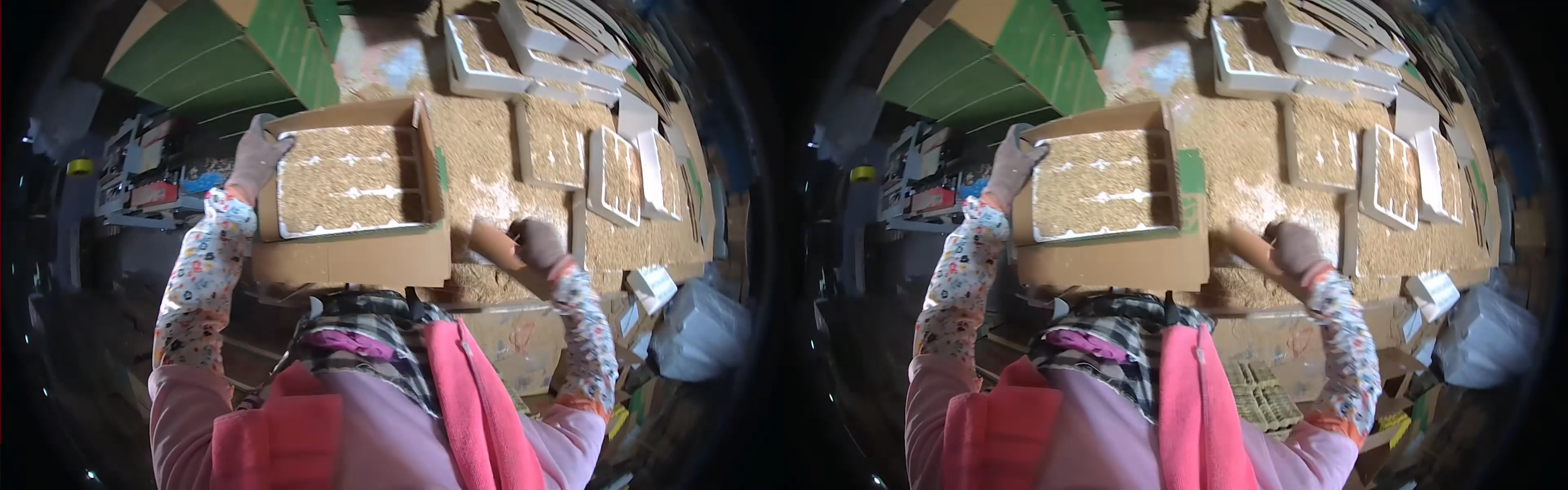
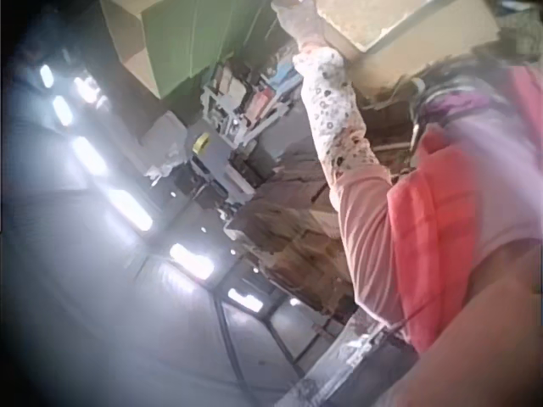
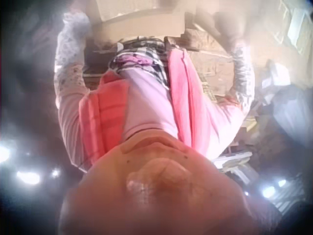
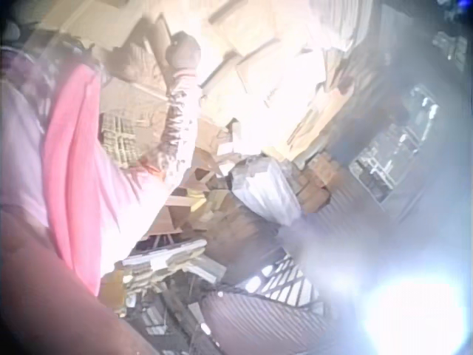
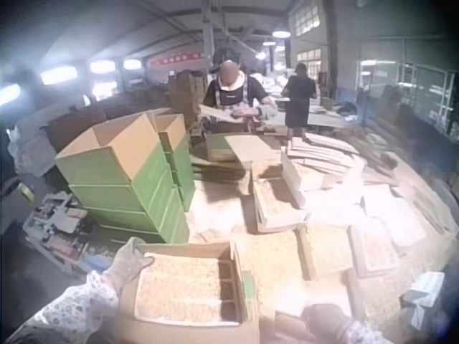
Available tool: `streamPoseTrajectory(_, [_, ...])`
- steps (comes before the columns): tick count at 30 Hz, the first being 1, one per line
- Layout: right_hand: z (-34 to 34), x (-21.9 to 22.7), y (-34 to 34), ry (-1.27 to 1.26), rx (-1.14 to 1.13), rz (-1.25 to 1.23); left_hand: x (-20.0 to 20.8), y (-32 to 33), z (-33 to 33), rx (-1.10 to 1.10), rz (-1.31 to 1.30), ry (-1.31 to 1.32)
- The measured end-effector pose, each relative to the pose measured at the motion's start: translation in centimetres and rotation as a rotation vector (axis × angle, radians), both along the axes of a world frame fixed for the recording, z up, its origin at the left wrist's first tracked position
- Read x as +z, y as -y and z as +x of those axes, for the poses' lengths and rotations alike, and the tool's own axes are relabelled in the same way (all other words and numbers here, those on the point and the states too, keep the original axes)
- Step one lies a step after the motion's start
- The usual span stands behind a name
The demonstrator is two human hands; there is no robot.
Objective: The person assembles cardboard boxes and places trays filled with material into them, stacking the filled boxes.
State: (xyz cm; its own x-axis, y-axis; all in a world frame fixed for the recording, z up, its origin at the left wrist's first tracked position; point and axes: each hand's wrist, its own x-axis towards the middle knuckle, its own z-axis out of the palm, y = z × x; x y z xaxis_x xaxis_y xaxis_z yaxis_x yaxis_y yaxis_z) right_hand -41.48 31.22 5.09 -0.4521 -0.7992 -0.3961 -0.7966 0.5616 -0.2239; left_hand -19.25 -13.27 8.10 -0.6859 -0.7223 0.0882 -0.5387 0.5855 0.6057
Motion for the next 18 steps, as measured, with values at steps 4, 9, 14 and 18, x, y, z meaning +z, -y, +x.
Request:
streamPoseTrajectory(4, [2.8,14.1,12.1,-0.274,-0.253,-0.687,1.1,0.6,1.0,0.084,0.012,-0.145])
streamPoseTrajectory(9, [12.6,8.2,24.4,0.039,0.463,-0.250,1.2,1.3,1.3,0.008,-0.066,-0.726])
streamPoseTrajectory(14, [12.1,2.0,21.6,0.544,0.511,-0.440,5.9,-6.7,4.9,-0.836,-0.438,0.743])
streamPoseTrajectory(18, [13.2,4.9,21.8,-0.152,0.160,-0.319,2.3,-7.2,4.2,-0.868,-0.566,0.867])
